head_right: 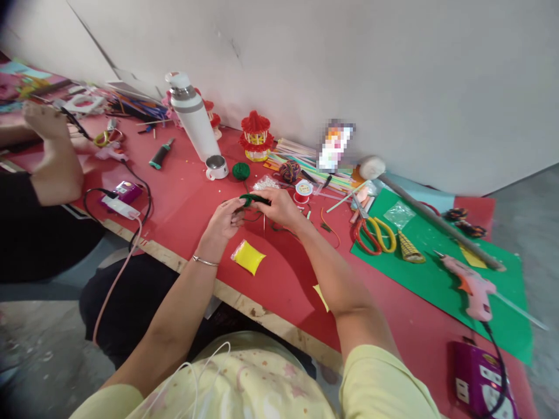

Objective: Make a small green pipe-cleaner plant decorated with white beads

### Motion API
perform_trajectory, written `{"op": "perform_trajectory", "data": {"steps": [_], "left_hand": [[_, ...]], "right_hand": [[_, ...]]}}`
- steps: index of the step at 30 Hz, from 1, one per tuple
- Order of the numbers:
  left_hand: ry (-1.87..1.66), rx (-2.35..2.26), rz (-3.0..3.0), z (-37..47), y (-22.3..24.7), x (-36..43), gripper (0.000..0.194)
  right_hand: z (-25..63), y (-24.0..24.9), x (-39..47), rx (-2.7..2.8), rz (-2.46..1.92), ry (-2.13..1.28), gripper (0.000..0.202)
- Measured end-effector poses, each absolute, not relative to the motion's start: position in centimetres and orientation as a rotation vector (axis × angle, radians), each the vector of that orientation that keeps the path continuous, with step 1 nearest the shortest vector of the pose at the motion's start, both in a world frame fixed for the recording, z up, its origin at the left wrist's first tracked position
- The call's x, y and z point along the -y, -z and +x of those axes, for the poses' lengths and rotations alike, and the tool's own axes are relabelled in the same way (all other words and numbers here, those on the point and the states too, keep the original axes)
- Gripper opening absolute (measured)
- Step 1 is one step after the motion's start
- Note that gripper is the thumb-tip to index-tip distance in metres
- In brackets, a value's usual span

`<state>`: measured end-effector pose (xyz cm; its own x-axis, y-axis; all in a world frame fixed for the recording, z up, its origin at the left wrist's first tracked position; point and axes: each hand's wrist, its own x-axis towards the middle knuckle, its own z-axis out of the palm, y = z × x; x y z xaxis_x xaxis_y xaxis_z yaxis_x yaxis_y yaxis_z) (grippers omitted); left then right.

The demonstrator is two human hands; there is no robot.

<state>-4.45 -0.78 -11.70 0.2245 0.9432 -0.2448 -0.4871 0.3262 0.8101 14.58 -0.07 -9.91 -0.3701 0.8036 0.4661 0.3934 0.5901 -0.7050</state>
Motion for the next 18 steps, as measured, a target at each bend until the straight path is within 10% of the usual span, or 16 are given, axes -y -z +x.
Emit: {"op": "perform_trajectory", "data": {"steps": [18], "left_hand": [[-1.126,-0.714,0.251,-2.2,12.9,1.1,0.027]], "right_hand": [[12.7,12.4,1.3,1.951,-1.181,-0.194,0.036]]}}
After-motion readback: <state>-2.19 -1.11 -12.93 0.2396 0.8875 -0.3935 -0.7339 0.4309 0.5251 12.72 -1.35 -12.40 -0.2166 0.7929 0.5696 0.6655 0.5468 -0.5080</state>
